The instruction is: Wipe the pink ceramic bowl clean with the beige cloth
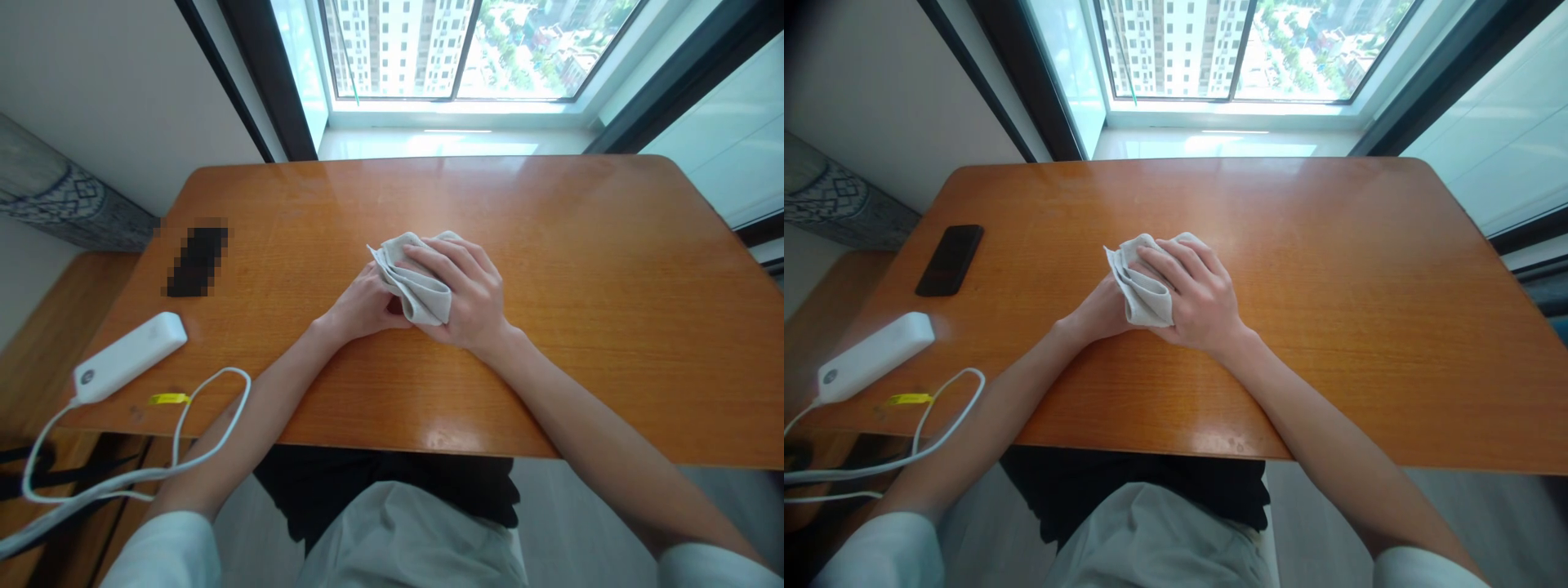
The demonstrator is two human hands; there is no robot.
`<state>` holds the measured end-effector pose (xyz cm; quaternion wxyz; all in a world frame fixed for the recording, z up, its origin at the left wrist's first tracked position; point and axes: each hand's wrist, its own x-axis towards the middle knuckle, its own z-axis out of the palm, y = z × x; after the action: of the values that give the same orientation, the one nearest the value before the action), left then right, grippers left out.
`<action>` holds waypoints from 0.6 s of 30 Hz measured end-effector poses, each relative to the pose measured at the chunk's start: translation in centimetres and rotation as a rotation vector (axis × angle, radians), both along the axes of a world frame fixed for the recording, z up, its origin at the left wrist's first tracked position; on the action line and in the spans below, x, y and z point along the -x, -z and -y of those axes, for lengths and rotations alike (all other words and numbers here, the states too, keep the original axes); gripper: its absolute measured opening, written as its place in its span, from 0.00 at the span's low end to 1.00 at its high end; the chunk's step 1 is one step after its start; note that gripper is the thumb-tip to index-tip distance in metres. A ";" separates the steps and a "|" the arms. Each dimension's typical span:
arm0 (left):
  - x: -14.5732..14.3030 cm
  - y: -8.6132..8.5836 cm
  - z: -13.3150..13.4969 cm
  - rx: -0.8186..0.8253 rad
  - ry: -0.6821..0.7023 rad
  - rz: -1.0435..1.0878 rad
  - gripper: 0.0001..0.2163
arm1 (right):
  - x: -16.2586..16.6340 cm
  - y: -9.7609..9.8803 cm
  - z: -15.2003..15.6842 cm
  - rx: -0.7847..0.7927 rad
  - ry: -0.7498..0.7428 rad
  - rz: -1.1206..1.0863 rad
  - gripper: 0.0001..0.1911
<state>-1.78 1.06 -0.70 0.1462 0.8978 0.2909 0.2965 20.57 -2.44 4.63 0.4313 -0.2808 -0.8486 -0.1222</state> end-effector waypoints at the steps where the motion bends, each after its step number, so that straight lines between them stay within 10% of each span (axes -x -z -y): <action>1: 0.0 -0.2 0.1 0.011 -0.008 0.021 0.13 | 0.0 0.1 0.0 0.007 -0.001 -0.014 0.32; 18: -0.1 -1.4 1.5 0.256 -0.169 0.268 0.15 | 0.1 0.6 -0.1 0.128 0.008 -0.156 0.26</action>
<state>-1.72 -0.41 0.74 0.2712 0.7969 0.3782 0.3852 20.46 -2.37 4.00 0.4768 -0.3199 -0.8174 -0.0470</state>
